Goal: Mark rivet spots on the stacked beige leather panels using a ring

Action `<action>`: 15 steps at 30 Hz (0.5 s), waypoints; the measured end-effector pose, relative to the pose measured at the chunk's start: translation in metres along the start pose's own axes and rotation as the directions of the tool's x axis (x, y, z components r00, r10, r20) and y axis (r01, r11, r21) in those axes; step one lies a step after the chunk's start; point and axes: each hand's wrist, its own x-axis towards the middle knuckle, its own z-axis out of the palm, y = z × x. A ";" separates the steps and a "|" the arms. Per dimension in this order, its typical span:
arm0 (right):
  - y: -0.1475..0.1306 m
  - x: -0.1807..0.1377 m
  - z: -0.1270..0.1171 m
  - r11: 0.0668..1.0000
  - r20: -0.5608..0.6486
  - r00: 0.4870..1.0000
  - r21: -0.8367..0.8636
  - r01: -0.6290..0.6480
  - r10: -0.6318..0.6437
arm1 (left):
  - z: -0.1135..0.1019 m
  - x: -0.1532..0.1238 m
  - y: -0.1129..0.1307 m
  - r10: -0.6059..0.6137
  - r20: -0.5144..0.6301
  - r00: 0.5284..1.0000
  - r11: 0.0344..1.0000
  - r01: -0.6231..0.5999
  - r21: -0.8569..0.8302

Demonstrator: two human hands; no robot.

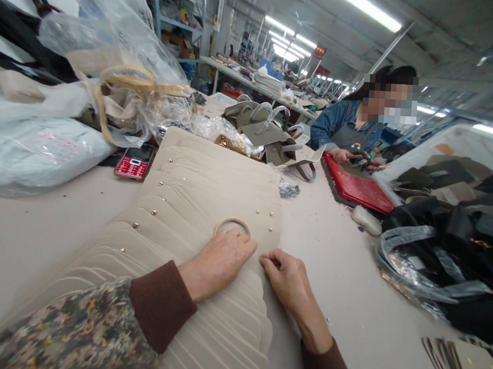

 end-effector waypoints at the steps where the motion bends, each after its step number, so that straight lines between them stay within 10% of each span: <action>1: 0.000 0.000 0.000 1.000 -0.005 1.000 -0.009 -0.007 0.007 | 0.001 0.000 0.000 0.003 -0.006 1.000 1.000 -0.003 0.001; 9: 0.020 -0.009 -0.007 0.980 0.034 0.994 0.165 -0.111 0.107 | 0.000 0.002 -0.001 0.010 -0.006 1.000 0.999 -0.009 0.035; 15: 0.001 -0.013 0.003 0.998 -0.115 0.992 -0.024 -0.061 0.058 | 0.006 -0.002 -0.011 0.098 -0.115 0.988 0.992 -0.106 -0.068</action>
